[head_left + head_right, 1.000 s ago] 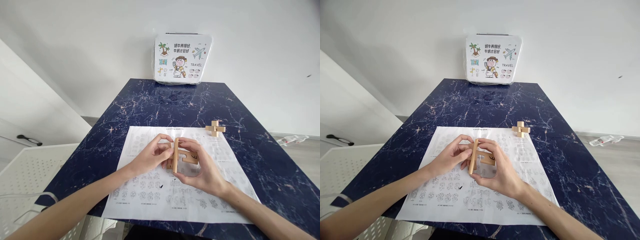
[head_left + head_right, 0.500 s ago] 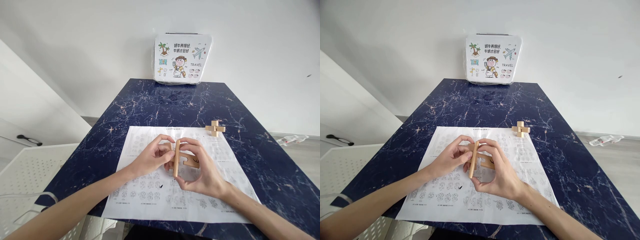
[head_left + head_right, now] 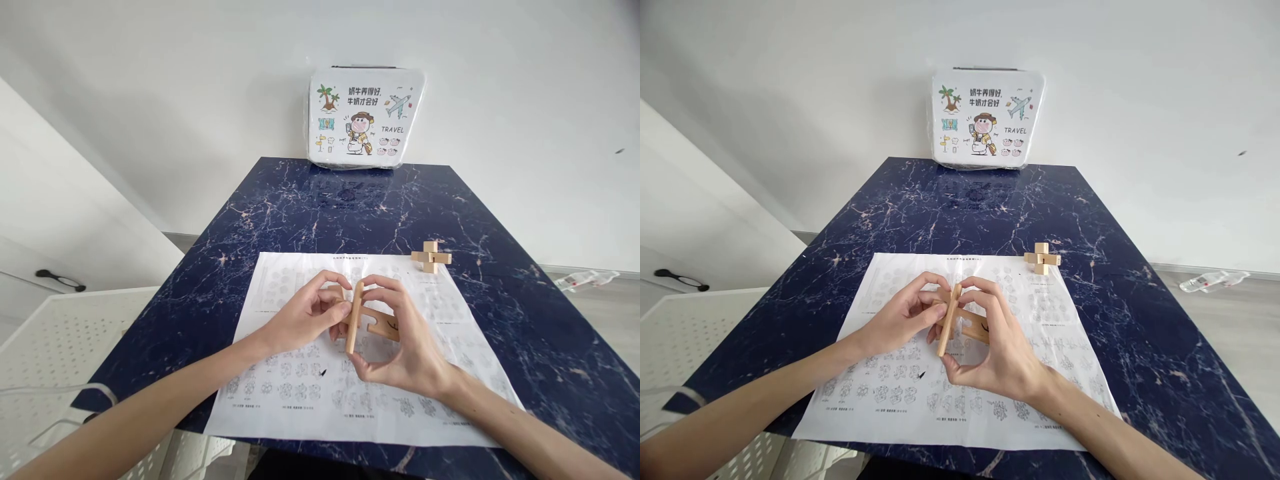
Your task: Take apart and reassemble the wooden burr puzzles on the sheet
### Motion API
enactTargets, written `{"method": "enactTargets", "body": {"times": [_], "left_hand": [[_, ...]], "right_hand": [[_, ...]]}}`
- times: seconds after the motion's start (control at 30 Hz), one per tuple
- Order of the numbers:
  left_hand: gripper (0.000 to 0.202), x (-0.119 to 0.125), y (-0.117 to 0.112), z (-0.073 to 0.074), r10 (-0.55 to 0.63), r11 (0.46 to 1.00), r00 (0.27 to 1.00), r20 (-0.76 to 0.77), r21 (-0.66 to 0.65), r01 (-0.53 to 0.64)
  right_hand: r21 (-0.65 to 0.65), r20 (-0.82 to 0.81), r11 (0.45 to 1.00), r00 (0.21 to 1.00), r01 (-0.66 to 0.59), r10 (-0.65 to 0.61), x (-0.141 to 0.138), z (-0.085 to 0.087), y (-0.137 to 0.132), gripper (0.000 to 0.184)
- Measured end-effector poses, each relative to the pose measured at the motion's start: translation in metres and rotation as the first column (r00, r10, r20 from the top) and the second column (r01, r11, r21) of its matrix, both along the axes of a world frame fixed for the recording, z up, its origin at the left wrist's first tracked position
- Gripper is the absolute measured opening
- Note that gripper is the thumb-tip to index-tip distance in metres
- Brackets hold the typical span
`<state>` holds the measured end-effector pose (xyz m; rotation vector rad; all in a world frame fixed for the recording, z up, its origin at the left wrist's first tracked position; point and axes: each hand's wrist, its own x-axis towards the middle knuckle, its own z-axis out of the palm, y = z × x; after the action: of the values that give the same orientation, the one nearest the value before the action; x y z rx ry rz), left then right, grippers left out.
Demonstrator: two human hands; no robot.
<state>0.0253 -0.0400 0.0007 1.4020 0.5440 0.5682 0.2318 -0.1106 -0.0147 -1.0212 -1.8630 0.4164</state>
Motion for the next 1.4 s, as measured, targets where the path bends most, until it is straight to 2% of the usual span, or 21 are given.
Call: {"method": "enactTargets", "body": {"times": [0.33,0.7,0.83,0.9,0.97,1.07,1.17,1.3,1.4], "left_hand": [[0.025,-0.001,-0.001,0.002,-0.062,0.998,0.998,0.001,-0.011,0.062],[0.025,-0.001,-0.001,0.003,-0.036,0.999,0.999,-0.007,-0.002,0.036],[0.027,-0.003,0.001,0.004,-0.017,1.0,1.0,-0.007,-0.018,0.017],[0.028,-0.003,0.003,0.004,0.037,0.999,0.999,0.003,-0.023,-0.037],[0.028,-0.004,0.006,0.002,0.128,0.991,0.991,0.034,-0.032,-0.127],[0.025,-0.004,0.012,-0.001,0.269,0.961,0.958,0.101,-0.099,-0.26],[0.028,-0.003,0.016,-0.003,0.348,0.927,0.923,0.166,-0.208,-0.313],[0.029,-0.003,0.02,-0.002,0.386,0.907,0.9,0.2,-0.261,-0.331],[0.027,-0.004,0.021,-0.002,0.368,0.917,0.909,0.196,-0.24,-0.32]], "right_hand": [[-0.024,-0.034,0.998,0.998,-0.056,0.055,0.002,-0.002,-0.001,0.078],[-0.026,-0.088,0.993,0.99,-0.116,0.114,0.0,-0.005,0.001,0.081],[-0.076,-0.097,0.993,0.991,-0.094,0.087,0.005,-0.007,0.001,0.086],[-0.129,-0.118,0.989,0.992,-0.069,0.054,0.008,-0.009,0.001,0.088],[-0.175,-0.137,0.984,0.991,-0.028,0.004,0.009,-0.011,0.002,0.083],[-0.208,-0.121,0.976,0.988,0.066,-0.092,0.009,-0.014,0.003,0.065],[-0.235,-0.07,0.964,0.987,0.123,-0.143,0.009,-0.014,0.005,0.055],[-0.218,0.086,0.975,0.996,0.049,-0.031,0.009,-0.012,0.006,0.032],[-0.211,0.183,0.977,0.981,-0.028,0.068,0.01,-0.013,0.005,0.031]]}}
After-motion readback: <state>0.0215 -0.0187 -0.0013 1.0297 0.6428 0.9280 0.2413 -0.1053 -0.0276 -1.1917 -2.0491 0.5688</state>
